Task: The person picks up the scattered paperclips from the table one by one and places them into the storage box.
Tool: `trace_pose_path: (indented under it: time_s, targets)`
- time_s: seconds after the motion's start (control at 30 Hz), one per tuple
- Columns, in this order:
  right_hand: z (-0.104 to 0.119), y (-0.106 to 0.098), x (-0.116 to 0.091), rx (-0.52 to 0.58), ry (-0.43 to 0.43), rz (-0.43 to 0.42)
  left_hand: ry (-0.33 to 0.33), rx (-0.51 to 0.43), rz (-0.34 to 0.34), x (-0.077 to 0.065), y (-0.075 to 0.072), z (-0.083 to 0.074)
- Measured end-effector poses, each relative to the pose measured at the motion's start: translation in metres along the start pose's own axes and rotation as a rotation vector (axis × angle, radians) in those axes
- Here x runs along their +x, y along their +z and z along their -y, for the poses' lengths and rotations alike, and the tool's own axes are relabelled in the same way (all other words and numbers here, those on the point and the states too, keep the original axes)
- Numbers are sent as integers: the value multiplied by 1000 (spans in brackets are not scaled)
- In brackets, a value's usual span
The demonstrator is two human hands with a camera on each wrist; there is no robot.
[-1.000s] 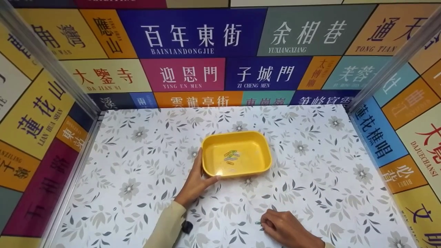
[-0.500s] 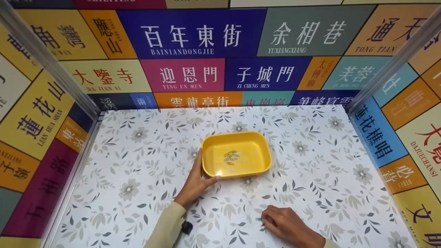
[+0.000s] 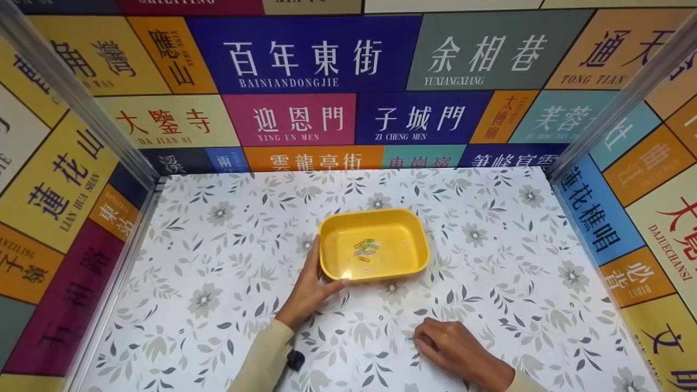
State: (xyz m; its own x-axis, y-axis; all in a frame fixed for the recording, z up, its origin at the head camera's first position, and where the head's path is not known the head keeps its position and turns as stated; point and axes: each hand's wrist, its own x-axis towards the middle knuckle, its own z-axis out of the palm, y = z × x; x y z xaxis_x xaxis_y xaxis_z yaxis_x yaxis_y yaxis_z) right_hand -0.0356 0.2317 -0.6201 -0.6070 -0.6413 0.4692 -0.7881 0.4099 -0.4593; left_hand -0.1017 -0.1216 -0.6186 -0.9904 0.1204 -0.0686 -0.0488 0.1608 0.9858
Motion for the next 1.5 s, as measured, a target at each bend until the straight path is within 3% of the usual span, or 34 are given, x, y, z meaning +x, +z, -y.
trace_pose_path:
  time_s: [0.5,0.87,1.5]
  targets:
    - [-9,-14,19,-20,37,65,-17,36,5,0,-2,0]
    - [-26,-15,28,-91,66,67,1,5,12,0,0,0]
    - [-39,-25,63,-81,49,71,-27,43,5,0,0,-1]
